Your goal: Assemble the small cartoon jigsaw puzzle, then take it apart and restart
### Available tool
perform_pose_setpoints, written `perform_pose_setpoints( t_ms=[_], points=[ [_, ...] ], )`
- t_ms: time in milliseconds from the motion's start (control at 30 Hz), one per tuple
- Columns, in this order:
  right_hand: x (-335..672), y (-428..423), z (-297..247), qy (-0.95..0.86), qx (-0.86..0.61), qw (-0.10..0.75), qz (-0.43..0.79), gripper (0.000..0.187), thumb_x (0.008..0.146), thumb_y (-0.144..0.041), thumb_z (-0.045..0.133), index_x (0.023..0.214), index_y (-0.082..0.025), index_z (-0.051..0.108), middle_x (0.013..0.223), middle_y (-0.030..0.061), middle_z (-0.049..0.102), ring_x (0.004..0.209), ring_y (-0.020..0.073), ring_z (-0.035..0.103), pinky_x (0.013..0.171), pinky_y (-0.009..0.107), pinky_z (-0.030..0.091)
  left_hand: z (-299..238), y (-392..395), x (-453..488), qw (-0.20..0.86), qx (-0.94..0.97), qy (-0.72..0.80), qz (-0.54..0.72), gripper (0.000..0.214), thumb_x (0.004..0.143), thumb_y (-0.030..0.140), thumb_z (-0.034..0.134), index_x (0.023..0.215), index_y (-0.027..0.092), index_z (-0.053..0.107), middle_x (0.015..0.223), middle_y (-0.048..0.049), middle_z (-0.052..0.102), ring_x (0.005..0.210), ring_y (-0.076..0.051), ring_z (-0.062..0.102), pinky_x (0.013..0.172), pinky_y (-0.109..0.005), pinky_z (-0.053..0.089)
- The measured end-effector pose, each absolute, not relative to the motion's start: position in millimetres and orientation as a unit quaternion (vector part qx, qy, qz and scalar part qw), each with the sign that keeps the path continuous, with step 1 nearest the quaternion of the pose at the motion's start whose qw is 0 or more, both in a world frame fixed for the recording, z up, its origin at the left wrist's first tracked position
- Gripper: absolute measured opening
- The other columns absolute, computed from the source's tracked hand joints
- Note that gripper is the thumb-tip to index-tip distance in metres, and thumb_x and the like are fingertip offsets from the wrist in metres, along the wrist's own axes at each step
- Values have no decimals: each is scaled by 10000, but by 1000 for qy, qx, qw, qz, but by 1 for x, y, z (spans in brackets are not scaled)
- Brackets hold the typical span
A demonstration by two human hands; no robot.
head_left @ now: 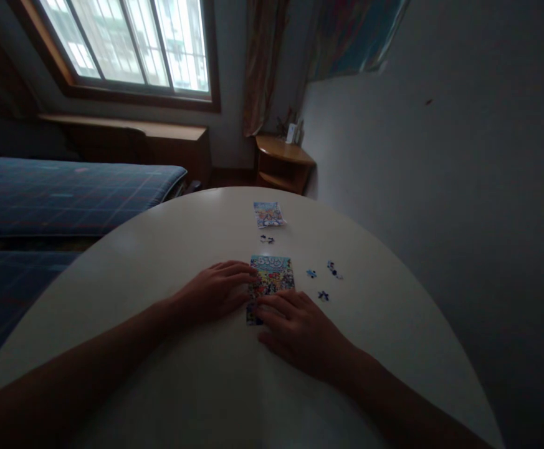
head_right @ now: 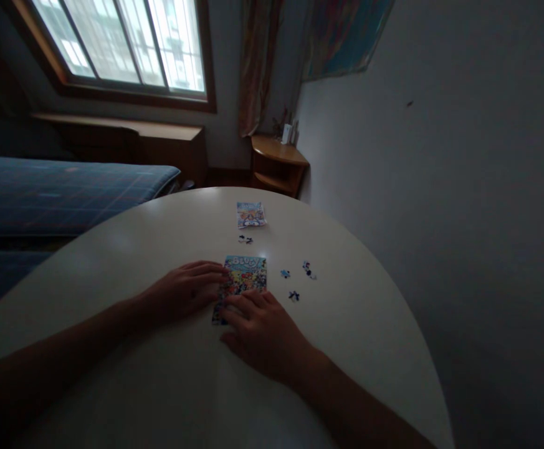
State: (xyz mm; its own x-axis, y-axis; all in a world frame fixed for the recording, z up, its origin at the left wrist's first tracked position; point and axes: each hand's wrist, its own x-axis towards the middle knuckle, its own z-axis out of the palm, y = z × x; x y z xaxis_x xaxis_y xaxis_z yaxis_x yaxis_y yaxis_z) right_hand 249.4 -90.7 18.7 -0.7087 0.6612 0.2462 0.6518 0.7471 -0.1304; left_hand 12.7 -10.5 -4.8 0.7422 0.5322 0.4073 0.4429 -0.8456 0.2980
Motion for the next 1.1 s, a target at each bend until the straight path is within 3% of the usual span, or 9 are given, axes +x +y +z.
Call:
perform_pose_setpoints(
  t_ms=[367, 700, 867, 1100],
  points=[
    [249, -91, 21, -927, -357, 109, 38, 356, 968, -401, 509, 1273, -230, 572, 1363, 69, 571, 1217, 238, 499, 1028, 431, 386, -5, -11, 13, 116, 924, 284, 230, 283, 926, 311, 579, 1203, 258, 599, 1322, -67, 588, 1166, -225, 588, 1017, -440, 468],
    [250, -92, 20, -927, -360, 104, 23, 396, 965, -407, 517, 1312, -222, 555, 1439, 56, 525, 1281, 256, 471, 1047, 442, 382, -3, -13, 14, 126, 920, 291, 229, 311, 889, 251, 596, 1200, 249, 585, 1310, -64, 590, 1160, -227, 591, 1015, -441, 461],
    [249, -92, 21, -929, -353, 104, 28, 397, 958, -399, 533, 1295, -191, 569, 1357, 76, 592, 1264, 244, 485, 1047, 426, 389, -4, -13, 15, 127, 920, 290, 229, 326, 871, 212, 602, 1193, 261, 593, 1318, -56, 585, 1170, -222, 584, 1030, -433, 449],
    [250, -93, 25, -930, -353, 100, 29, 408, 949, -394, 545, 1305, -196, 563, 1414, 82, 550, 1286, 263, 481, 1038, 451, 402, -5, -13, 16, 121, 919, 300, 226, 265, 915, 305, 596, 1175, 254, 602, 1300, -65, 598, 1170, -229, 584, 1019, -442, 458]
  ],
)
